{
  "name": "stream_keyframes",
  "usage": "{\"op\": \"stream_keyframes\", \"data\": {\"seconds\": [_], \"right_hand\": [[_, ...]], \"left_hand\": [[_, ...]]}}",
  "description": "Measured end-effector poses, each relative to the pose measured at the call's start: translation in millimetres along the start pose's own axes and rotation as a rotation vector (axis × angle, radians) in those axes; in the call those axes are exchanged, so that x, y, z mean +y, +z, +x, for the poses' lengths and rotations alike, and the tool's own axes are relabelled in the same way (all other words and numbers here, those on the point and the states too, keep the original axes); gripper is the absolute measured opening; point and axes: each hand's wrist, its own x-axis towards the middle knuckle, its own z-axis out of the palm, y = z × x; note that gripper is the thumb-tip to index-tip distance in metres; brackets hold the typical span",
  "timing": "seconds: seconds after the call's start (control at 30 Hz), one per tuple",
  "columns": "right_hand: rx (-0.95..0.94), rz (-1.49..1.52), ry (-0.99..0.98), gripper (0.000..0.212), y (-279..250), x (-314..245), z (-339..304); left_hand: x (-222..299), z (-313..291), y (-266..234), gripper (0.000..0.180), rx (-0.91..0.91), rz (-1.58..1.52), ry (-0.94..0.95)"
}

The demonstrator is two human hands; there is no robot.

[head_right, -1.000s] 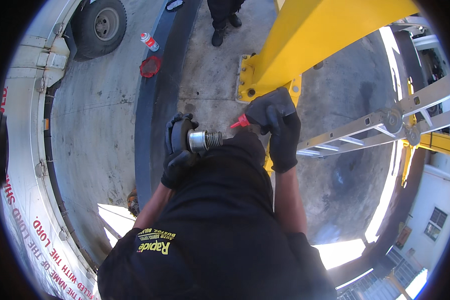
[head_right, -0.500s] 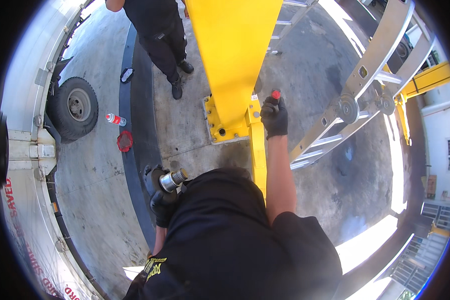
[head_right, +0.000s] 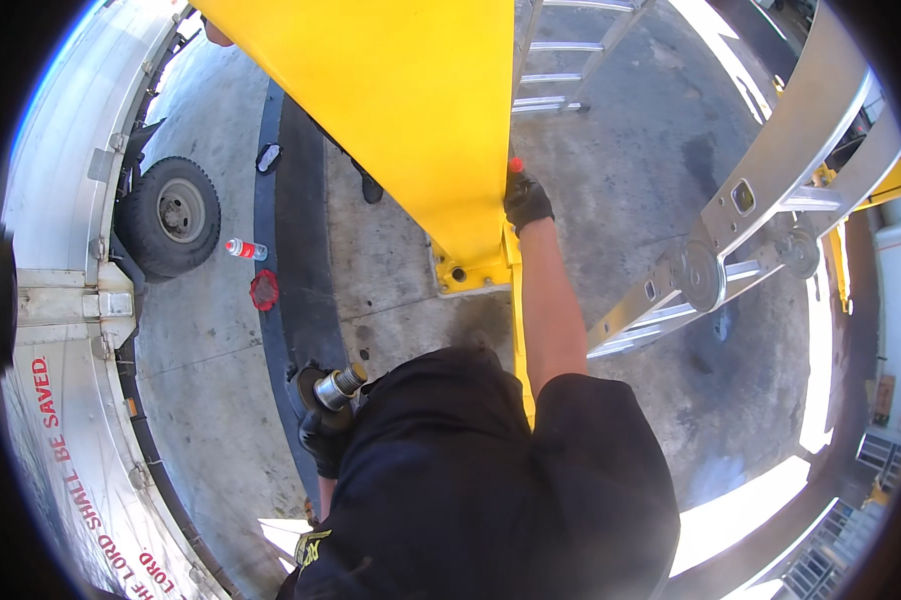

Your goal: The person holds a mechanical part with a threaded shaft and rubber seal, rotates it to inspect surfaces, then applies a red lubricant from a small bottle onto the shaft. The part remains in hand after application.

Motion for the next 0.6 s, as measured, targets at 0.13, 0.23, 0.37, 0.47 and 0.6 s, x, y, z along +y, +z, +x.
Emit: {"op": "stream_keyframes", "data": {"seconds": [0.13, 0.23, 0.37, 0.47, 0.6], "right_hand": [[-0.092, 0.505, 0.291, 0.028, 0, -12, 14], [-0.251, 0.614, 0.318, 0.019, -16, -13, 22], [-0.053, 0.411, 0.189, 0.038, -28, -26, 10], [0.260, 0.032, -0.001, 0.050, -14, -7, -42], [0.403, -0.322, -0.208, 0.055, 8, 26, -141]], "left_hand": [[-8, 1, 0, 0.096, 0.068, 0.020, -0.036], [-8, 9, 23, 0.094, -0.007, 0.057, -0.039], [-11, 24, 22, 0.090, -0.132, 0.044, -0.045], [-10, 17, 36, 0.090, -0.082, 0.057, -0.013], [-11, 15, 13, 0.070, 0.027, 0.858, 0.203]]}}
